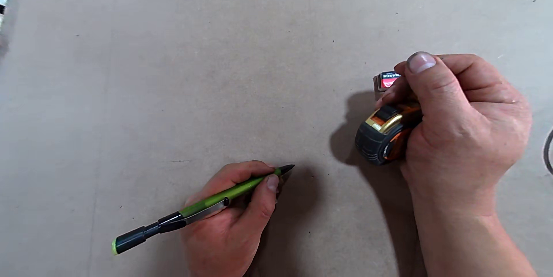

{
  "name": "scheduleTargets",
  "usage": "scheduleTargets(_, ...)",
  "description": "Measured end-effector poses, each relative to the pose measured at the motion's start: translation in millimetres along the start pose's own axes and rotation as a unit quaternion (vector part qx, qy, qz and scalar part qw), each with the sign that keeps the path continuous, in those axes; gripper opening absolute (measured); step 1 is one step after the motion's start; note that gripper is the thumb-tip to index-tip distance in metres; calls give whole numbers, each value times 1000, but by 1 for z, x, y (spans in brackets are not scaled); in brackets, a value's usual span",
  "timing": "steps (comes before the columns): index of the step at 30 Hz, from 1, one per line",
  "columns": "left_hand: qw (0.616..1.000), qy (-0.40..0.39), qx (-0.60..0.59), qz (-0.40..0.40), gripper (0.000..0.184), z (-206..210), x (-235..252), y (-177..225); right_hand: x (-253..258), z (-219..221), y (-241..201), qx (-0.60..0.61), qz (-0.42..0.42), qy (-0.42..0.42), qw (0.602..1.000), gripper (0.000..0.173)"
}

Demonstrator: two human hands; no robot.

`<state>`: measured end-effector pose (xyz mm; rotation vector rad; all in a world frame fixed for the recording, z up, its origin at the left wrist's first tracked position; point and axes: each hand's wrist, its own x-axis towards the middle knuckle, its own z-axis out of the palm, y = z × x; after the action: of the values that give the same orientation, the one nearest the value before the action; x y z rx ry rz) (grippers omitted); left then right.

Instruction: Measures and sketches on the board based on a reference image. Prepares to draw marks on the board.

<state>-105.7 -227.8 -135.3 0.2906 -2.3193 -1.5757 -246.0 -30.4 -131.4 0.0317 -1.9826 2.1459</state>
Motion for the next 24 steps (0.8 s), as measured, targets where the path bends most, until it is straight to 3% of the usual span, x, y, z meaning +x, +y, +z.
scheduleTargets(24, 1000, -18, 16, 14, 10, -3, 0, 0, 1, 0, 0, -12, -8, 0, 1000, 16)
